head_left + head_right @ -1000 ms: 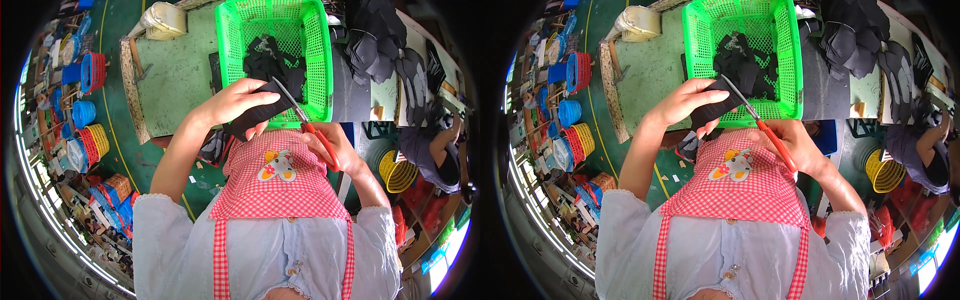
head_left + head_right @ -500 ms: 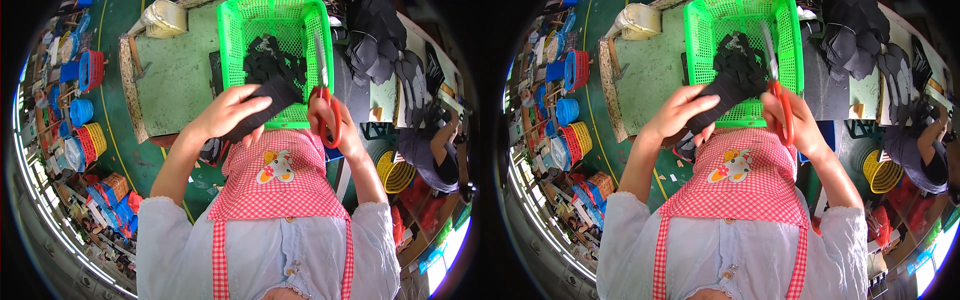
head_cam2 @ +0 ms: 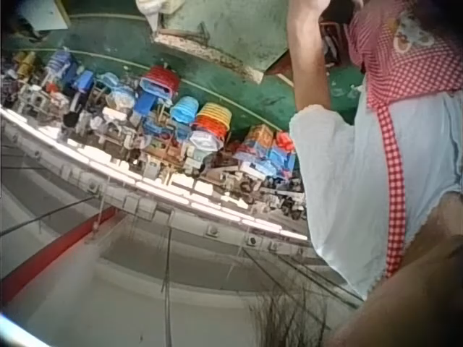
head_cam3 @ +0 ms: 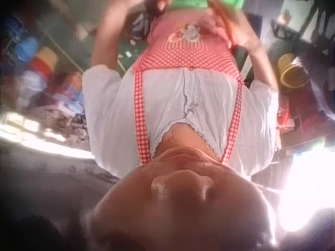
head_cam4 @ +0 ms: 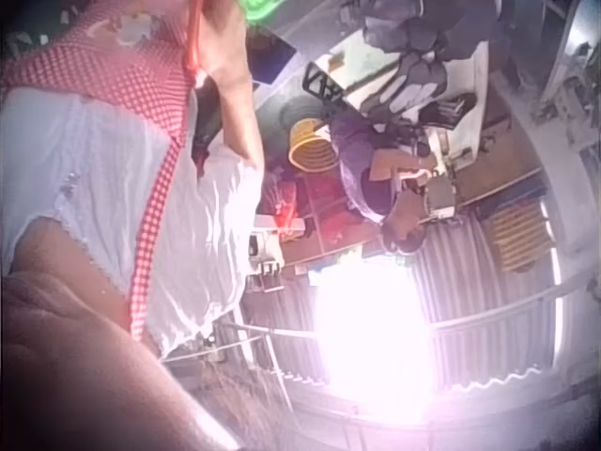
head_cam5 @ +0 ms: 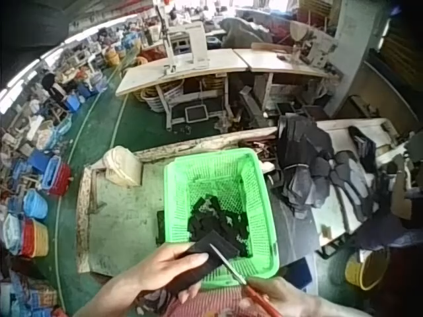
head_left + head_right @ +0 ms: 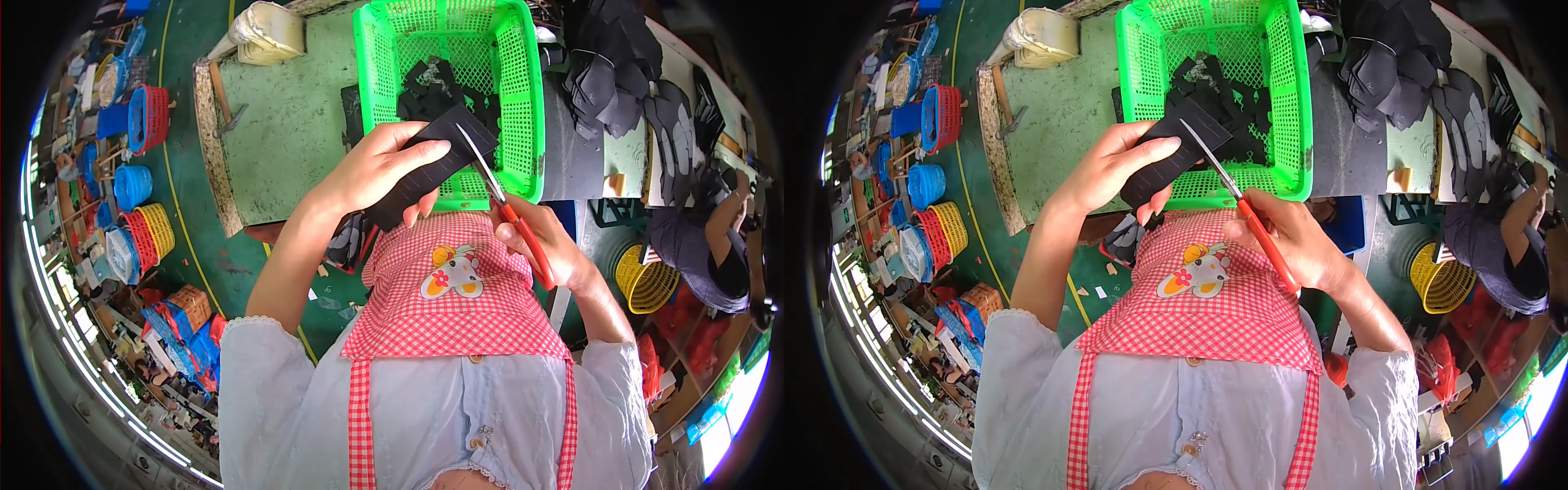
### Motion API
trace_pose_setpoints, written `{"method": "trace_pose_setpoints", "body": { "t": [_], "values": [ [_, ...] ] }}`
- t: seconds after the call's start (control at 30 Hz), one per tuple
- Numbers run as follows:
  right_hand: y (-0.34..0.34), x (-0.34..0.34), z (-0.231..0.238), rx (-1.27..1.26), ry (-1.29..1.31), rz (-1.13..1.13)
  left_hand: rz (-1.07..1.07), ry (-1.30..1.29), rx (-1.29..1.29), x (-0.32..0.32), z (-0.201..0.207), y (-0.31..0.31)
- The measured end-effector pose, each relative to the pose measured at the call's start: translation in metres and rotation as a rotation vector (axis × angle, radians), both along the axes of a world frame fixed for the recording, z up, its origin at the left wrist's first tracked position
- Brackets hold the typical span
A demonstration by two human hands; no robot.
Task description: Cutting strips of black material into smaller rectangular pieces using scissors at a manufacturing workbench.
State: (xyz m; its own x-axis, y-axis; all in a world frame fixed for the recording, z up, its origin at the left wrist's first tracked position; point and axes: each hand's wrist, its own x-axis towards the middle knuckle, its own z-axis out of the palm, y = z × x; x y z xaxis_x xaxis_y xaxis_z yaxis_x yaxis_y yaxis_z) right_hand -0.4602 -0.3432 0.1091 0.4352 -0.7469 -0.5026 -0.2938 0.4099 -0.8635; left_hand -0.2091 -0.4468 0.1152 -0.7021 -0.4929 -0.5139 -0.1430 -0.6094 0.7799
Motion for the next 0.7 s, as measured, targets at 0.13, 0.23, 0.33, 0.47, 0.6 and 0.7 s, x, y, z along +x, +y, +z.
{"method": "trace_pose_setpoints", "body": {
  "t": [0.13,0.23,0.33,0.47,0.6,0.7],
  "values": [
    [0.003,0.001,0.001,0.024,0.037,-0.015,-0.009,0.027,0.007,-0.002,-0.001,0.001],
    [0.004,-0.002,-0.003,0.007,0.026,-0.016,-0.019,0.01,0.016,-0.004,0.002,0.001],
    [0.001,-0.003,0.012,0.2,-0.009,-0.049,-0.002,0.023,0.039,-0.005,0.002,0.0],
    [0.001,-0.002,0.014,0.299,-0.009,-0.08,-0.003,0.014,0.049,-0.007,0.001,0.002],
    [0.005,0.008,-0.008,-0.061,-0.053,-0.172,-0.029,-0.02,0.05,-0.015,-0.003,0.008],
    [-0.002,0.0,0.012,0.255,-0.103,-0.142,-0.02,0.003,0.084,-0.012,-0.007,0.005]
  ]
}}
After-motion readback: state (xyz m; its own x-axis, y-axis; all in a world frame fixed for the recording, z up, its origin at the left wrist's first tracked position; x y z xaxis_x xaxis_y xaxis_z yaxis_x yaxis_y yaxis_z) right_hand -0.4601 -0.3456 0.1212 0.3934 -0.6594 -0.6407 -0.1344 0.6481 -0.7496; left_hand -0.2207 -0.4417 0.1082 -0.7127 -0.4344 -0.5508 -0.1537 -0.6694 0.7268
